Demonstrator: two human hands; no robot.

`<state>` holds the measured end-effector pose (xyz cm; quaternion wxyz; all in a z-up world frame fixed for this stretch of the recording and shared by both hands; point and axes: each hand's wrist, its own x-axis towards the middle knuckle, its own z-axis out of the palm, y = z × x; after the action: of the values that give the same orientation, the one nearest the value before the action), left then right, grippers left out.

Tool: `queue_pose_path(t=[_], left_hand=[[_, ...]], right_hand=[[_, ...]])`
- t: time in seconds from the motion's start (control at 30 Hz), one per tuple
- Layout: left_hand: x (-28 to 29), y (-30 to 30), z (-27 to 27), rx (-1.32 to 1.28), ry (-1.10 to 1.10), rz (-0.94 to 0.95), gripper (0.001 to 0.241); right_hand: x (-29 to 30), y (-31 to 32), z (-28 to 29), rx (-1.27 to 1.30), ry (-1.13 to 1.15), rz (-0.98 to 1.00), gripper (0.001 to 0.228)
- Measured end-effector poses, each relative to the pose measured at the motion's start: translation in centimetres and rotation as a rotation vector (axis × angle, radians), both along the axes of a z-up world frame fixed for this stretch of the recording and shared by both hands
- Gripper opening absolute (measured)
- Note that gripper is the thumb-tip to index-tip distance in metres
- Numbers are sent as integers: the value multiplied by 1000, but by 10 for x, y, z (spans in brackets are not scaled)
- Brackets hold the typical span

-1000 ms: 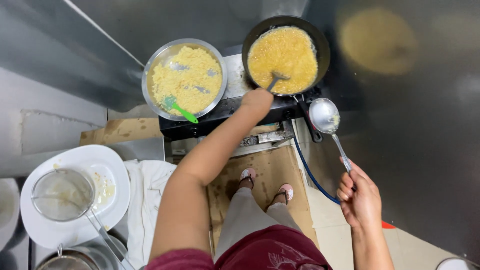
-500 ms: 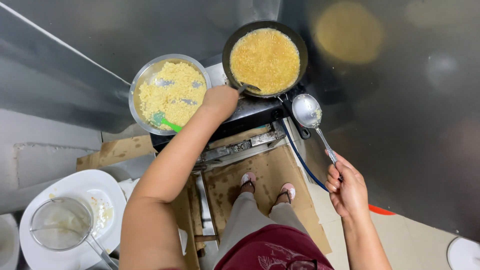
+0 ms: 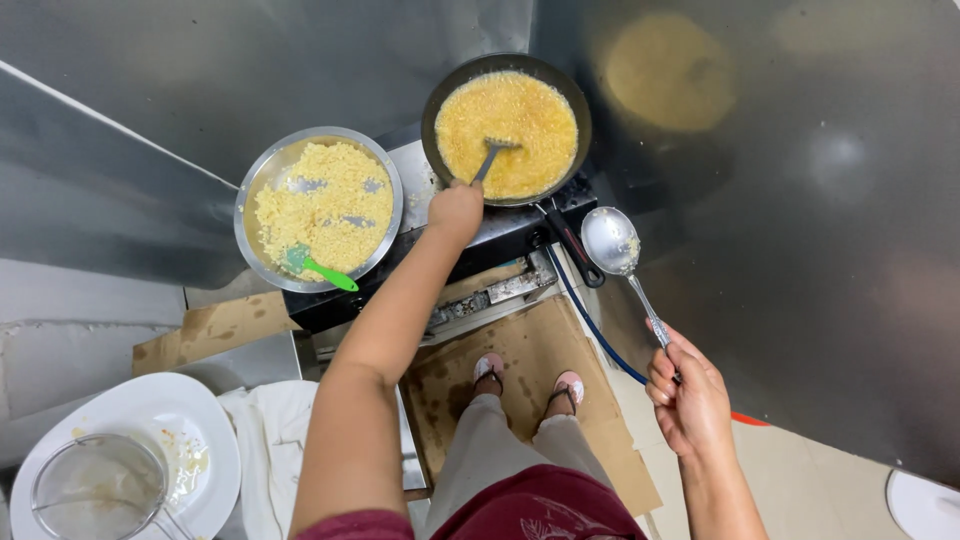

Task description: Stirring and cooking a yellow food mixture in a pan on a stove using a spatula

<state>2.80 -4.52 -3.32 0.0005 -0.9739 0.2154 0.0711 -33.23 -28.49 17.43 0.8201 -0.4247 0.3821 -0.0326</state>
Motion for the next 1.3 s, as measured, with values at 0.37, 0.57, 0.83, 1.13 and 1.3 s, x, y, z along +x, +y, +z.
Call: queue_pose_path(t=[0.37,0.57,0.83,1.13,1.3], left_hand=[[47,-24,-18,-23,57,76,45],[38,8,-4,-27,127,125,41],[-15,31,35,113,111,61,38],[-49,31,115,234,220,-66,36],[-53,33,176,230,229,-35,38]], right_hand=[[-5,-1,-3,-11,50,-5,41],[-1,1,0,-2,48,17,41],[9,5,0,0,50,40,42],[15,12,1,-1,35,56,41],[12,12,-5,29,0,49,40]])
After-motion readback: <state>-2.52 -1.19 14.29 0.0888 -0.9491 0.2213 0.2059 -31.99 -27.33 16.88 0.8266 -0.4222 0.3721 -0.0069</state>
